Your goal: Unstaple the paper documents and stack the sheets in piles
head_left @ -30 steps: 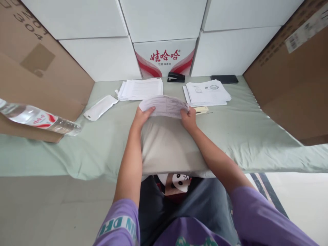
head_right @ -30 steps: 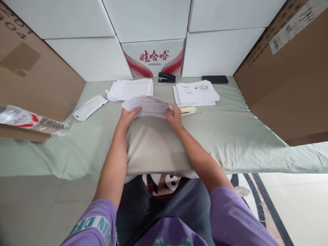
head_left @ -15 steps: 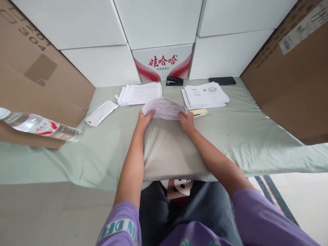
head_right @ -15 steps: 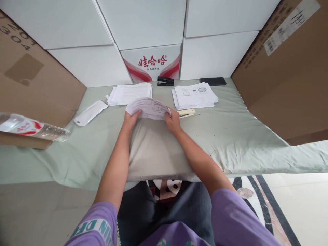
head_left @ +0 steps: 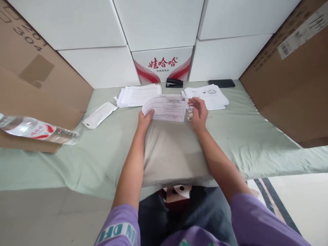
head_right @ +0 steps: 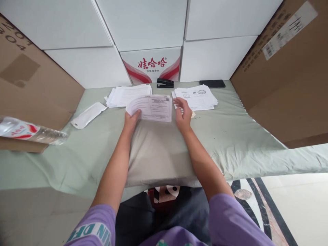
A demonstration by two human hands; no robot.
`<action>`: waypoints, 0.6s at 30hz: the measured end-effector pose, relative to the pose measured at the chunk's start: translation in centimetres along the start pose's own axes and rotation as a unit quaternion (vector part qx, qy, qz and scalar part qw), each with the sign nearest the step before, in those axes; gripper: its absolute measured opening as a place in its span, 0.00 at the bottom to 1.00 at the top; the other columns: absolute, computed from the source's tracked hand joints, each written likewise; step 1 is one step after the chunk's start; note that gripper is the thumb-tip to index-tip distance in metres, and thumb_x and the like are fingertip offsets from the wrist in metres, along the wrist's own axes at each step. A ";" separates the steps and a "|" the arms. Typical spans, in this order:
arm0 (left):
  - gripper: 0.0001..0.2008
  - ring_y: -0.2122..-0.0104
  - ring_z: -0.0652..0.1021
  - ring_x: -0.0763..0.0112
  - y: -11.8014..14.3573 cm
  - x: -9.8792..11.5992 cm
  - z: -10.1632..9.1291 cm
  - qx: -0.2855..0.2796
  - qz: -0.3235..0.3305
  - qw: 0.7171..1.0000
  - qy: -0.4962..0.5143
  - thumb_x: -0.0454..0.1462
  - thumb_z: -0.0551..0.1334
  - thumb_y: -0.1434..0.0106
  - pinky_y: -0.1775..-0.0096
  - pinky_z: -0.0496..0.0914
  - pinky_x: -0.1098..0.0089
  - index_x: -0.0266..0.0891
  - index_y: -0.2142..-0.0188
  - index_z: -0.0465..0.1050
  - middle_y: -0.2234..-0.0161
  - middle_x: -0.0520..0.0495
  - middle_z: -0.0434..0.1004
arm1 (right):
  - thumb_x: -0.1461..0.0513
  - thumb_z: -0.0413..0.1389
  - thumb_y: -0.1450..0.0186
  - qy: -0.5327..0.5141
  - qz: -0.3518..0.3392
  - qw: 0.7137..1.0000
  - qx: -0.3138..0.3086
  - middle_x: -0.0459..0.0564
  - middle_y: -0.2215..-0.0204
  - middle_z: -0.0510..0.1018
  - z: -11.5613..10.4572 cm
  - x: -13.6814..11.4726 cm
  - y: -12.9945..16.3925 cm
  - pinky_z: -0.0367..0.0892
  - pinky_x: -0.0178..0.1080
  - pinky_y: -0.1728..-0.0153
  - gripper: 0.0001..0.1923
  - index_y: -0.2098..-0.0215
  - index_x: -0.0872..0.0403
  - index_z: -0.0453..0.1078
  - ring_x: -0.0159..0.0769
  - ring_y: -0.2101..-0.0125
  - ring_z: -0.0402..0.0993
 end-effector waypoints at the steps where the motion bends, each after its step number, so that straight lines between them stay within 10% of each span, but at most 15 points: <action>1: 0.25 0.44 0.77 0.51 -0.1 -0.1 -0.1 0.006 -0.003 1.000 -0.001 0.51 0.67 0.44 0.42 0.71 0.55 0.34 0.55 0.78 0.54 0.35 0.83 | 0.57 0.49 0.34 0.028 -0.008 1.000 -0.001 0.53 0.54 0.79 -0.8 0.2 -0.8 0.67 0.48 0.46 0.15 0.54 0.49 0.74 0.46 0.49 0.74; 6: 0.24 0.47 0.79 0.50 0.1 -0.5 0.0 0.012 -0.014 1.000 -0.005 0.50 0.67 0.44 0.43 0.72 0.53 0.32 0.57 0.78 0.55 0.34 0.83 | 0.59 0.51 0.37 0.083 -0.026 0.992 -0.096 0.49 0.70 0.81 -0.8 2.1 -2.7 0.67 0.46 0.51 0.11 0.71 0.51 0.75 0.42 0.62 0.76; 18: 0.22 0.50 0.82 0.57 0.3 0.9 0.1 -0.008 0.031 0.997 0.063 0.47 0.72 0.46 0.43 0.73 0.59 0.36 0.57 0.81 0.55 0.39 0.84 | 0.46 0.58 0.36 0.004 -0.012 0.997 -0.078 0.50 0.63 0.79 1.3 1.0 -1.3 0.65 0.48 0.47 0.21 0.51 0.48 0.70 0.45 0.56 0.73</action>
Point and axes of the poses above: each hand's wrist, its own y-axis away from the middle knuckle, its own z-axis out of the palm, x = y × z, the point moved 10 cm from there along -y, towards the middle knuckle
